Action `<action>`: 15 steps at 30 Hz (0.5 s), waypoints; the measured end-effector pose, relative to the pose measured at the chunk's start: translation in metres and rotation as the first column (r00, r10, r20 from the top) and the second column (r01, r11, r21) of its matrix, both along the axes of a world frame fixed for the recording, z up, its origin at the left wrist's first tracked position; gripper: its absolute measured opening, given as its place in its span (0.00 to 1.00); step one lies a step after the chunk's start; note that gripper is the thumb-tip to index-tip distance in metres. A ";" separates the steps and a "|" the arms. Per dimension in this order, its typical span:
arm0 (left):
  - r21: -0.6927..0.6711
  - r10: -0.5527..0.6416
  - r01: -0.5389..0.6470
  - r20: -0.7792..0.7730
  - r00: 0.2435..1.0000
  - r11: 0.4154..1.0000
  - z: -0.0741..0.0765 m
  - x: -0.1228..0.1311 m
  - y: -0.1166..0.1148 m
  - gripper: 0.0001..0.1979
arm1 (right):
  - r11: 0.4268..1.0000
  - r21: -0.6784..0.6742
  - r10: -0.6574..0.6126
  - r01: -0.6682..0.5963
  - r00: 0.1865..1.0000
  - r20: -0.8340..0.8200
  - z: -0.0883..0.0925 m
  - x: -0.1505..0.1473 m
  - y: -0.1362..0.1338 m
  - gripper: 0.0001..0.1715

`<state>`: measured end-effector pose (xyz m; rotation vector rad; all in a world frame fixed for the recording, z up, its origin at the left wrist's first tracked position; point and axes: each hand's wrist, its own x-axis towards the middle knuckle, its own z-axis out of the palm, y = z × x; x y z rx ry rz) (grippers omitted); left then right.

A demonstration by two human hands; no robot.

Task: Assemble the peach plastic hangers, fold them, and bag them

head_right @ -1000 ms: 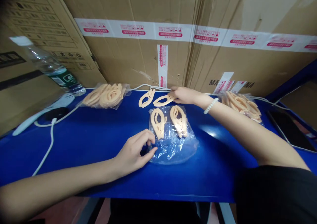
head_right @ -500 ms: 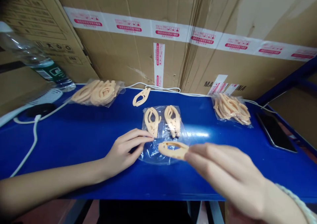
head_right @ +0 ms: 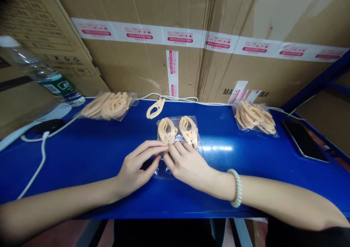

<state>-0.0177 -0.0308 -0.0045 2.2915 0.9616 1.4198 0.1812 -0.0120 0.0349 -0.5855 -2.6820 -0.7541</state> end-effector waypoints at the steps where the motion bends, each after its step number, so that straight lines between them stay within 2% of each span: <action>1: -0.007 0.002 -0.002 0.004 1.000 1.000 0.000 0.000 0.000 0.19 | 1.000 -0.007 -0.007 0.007 1.000 0.000 0.000 0.000 0.002 0.10; 3: -0.025 0.001 -0.001 0.016 1.000 1.000 0.001 0.000 0.000 0.18 | 0.998 -0.046 0.030 -0.031 0.999 -0.013 0.008 0.004 0.003 0.12; 6: -0.040 -0.018 0.019 0.026 0.999 0.999 0.004 0.000 0.001 0.16 | 0.984 -0.145 0.085 -0.101 0.990 -0.114 0.037 0.011 0.014 0.15; 9: -0.043 -0.022 0.023 0.013 1.000 0.999 0.006 -0.001 0.001 0.14 | 0.976 -0.211 0.019 -0.063 0.979 -0.203 0.059 0.005 0.049 0.16; 12: -0.036 0.002 -0.003 -0.006 1.000 0.999 0.006 -0.001 0.002 0.12 | 0.949 -0.315 -0.021 -0.022 0.991 -0.131 0.057 -0.018 0.108 0.20; 15: -0.024 0.029 -0.030 -0.019 0.999 0.999 0.006 -0.001 0.002 0.11 | 0.922 -0.385 0.052 -0.028 0.997 0.053 0.035 -0.049 0.167 0.27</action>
